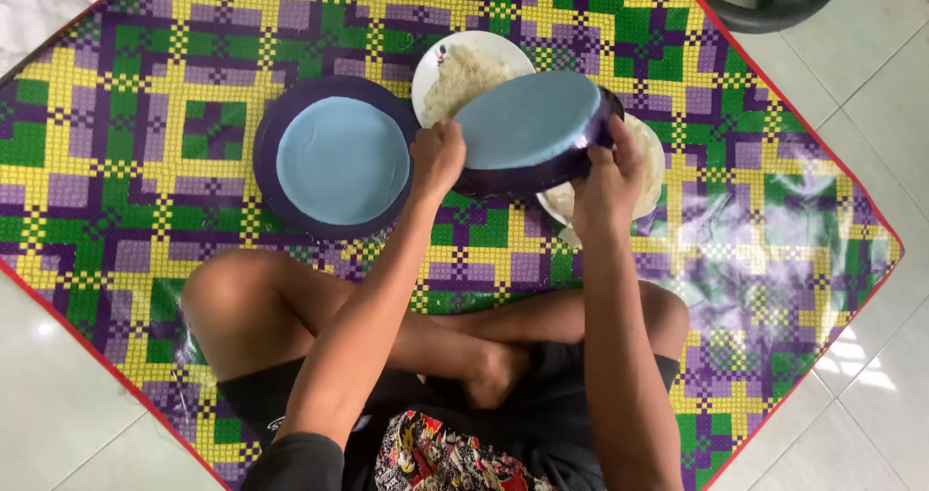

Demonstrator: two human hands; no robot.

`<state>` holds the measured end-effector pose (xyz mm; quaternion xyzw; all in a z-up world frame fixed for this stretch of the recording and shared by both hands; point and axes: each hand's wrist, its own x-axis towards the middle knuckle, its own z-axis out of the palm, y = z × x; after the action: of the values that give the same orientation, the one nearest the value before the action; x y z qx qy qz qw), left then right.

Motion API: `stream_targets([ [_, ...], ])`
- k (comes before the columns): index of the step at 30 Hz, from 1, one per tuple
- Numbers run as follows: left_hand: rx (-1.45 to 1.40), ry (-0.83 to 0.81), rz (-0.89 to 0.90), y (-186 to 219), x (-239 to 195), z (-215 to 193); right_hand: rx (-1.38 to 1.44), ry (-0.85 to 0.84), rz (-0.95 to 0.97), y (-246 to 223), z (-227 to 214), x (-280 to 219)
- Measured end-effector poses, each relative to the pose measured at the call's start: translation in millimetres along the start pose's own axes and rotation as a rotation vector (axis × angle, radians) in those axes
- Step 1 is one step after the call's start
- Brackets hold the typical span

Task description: The person sits on a mat and handles thin, white, circular sheets, separating them and placing them into a blue bowl. They then take a handful of shredded white material from a separate plate and place it into the bowl on top of the sheets.

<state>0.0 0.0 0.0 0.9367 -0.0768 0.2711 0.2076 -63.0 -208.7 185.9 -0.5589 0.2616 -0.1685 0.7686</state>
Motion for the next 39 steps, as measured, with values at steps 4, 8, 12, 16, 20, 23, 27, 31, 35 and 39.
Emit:
stream_targets([
  [4,-0.861,-0.368,-0.717,20,43,-102,0.007,-0.010,-0.040,-12,19,11],
  [8,-0.836,-0.382,-0.782,-29,17,-45,-0.130,-0.095,-0.173,-37,30,7],
  [12,-0.817,-0.373,-0.701,-3,31,-99,-0.079,-0.089,-0.147,-54,27,-8],
  [16,-0.785,-0.377,-0.656,0,36,-120,-0.043,-0.103,-0.143,-42,-15,9],
  [20,-0.567,-0.306,-0.557,-16,37,-116,0.030,-0.108,-0.107,0,-87,12],
  [23,-0.414,-0.269,-0.428,-24,53,-97,0.042,-0.017,0.118,41,-118,9],
  [27,-0.329,-0.227,-0.207,-40,82,-57,-0.079,0.241,0.510,15,-63,-32],
  [31,-0.152,-0.293,-0.144,-59,94,-8,-0.270,0.225,0.503,23,-63,-25],
  [35,-0.057,-0.428,-0.103,-63,102,5,-0.321,0.217,0.510,14,-52,-18],
  [39,0.035,-0.402,-0.045,-66,102,14,-0.282,0.212,0.486,20,-52,-14],
])
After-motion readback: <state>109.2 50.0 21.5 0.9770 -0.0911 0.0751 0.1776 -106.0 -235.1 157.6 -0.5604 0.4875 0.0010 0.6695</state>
